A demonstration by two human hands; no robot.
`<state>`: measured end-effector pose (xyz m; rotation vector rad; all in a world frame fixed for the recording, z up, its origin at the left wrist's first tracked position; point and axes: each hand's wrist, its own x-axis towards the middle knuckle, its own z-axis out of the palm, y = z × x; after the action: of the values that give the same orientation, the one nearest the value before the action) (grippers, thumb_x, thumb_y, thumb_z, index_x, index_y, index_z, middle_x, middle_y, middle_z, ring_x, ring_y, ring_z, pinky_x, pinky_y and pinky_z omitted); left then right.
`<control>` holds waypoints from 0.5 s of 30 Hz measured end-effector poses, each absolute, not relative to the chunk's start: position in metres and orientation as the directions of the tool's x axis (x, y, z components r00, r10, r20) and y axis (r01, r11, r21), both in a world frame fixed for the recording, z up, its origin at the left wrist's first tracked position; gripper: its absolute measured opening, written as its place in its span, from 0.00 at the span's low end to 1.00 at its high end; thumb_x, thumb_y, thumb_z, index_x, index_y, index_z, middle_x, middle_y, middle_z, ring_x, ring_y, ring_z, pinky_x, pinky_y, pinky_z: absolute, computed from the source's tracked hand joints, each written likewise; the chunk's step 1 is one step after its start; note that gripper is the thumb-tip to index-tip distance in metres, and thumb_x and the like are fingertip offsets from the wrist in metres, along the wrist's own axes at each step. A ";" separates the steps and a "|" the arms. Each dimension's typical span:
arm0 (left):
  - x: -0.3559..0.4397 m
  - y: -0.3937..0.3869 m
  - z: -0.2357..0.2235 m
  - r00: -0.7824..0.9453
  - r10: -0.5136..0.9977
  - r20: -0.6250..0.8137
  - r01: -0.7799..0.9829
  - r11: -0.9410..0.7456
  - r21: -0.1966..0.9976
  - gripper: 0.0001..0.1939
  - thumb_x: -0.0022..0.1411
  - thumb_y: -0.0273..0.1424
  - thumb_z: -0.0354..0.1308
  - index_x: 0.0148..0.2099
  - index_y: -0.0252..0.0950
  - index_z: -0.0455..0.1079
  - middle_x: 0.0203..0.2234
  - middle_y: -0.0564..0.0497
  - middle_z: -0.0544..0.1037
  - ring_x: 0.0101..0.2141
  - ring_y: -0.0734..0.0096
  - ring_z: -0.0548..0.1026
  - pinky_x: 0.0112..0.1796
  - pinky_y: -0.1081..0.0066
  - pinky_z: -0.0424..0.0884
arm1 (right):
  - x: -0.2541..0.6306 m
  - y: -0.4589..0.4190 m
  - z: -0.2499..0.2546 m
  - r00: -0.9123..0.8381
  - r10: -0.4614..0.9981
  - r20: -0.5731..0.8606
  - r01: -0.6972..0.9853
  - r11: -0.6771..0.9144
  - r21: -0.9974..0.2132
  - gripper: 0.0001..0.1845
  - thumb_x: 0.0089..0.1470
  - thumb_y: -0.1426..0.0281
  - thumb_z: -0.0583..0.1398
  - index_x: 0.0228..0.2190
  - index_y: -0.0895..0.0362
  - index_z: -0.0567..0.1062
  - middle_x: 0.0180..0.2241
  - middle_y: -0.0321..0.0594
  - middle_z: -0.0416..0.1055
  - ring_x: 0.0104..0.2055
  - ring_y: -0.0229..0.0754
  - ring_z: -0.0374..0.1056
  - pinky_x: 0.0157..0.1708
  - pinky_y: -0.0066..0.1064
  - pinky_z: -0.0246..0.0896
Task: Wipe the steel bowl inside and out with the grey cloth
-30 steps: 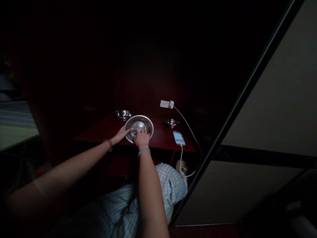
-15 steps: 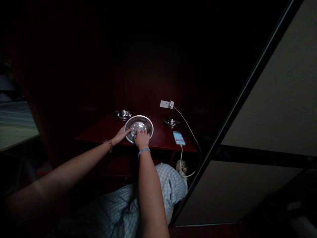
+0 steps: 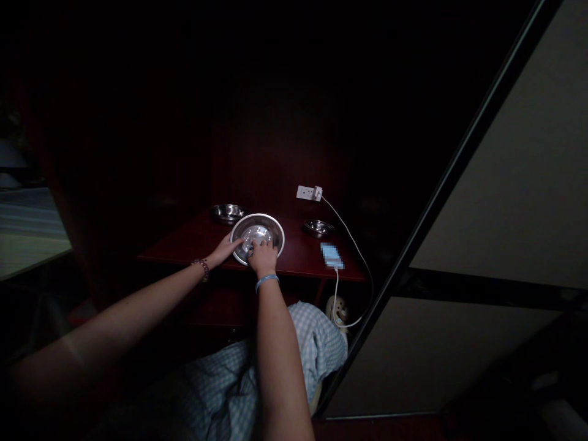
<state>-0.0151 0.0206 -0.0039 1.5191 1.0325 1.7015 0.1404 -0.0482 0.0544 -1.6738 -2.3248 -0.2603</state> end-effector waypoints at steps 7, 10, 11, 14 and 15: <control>-0.014 0.018 -0.001 -0.151 0.863 0.482 0.037 -0.482 0.875 0.28 0.52 0.39 0.63 0.53 0.30 0.71 0.50 0.39 0.78 0.55 0.52 0.72 0.58 0.56 0.63 | 0.140 -0.051 0.055 -0.302 0.900 0.314 0.948 0.318 0.002 0.26 0.64 0.63 0.51 0.62 0.51 0.64 0.57 0.48 0.68 0.60 0.52 0.58 0.53 0.43 0.56; -0.013 0.018 -0.001 -0.143 0.862 0.487 0.045 -0.486 0.873 0.28 0.52 0.39 0.63 0.53 0.31 0.71 0.50 0.40 0.78 0.54 0.53 0.72 0.59 0.56 0.62 | 0.140 -0.051 0.055 -0.300 0.901 0.315 0.949 0.314 0.004 0.26 0.64 0.63 0.51 0.62 0.50 0.63 0.58 0.47 0.67 0.60 0.52 0.57 0.53 0.43 0.56; -0.013 0.018 -0.001 -0.143 0.862 0.487 0.049 -0.485 0.873 0.27 0.52 0.39 0.63 0.53 0.31 0.71 0.50 0.40 0.78 0.54 0.54 0.72 0.59 0.56 0.62 | 0.140 -0.050 0.055 -0.299 0.901 0.315 0.949 0.314 0.004 0.27 0.64 0.63 0.51 0.62 0.50 0.63 0.58 0.47 0.67 0.60 0.52 0.57 0.53 0.43 0.56; -0.014 0.019 -0.001 -0.146 0.861 0.488 0.058 -0.485 0.873 0.28 0.53 0.39 0.62 0.53 0.31 0.70 0.50 0.40 0.78 0.54 0.54 0.73 0.59 0.56 0.62 | 0.140 -0.050 0.055 -0.298 0.903 0.309 0.950 0.314 -0.001 0.27 0.64 0.63 0.51 0.63 0.50 0.63 0.58 0.47 0.67 0.61 0.52 0.57 0.53 0.43 0.56; -0.014 0.019 -0.002 -0.147 0.859 0.490 0.061 -0.487 0.871 0.28 0.52 0.39 0.62 0.54 0.30 0.70 0.50 0.40 0.78 0.54 0.54 0.72 0.59 0.56 0.62 | 0.140 -0.050 0.055 -0.299 0.904 0.305 0.949 0.315 -0.003 0.27 0.64 0.63 0.50 0.63 0.50 0.63 0.58 0.48 0.67 0.61 0.52 0.57 0.53 0.43 0.56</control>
<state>-0.0141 0.0192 -0.0015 1.5172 1.0567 1.6973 0.1401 -0.0501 0.0548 -1.6836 -2.3324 -0.2596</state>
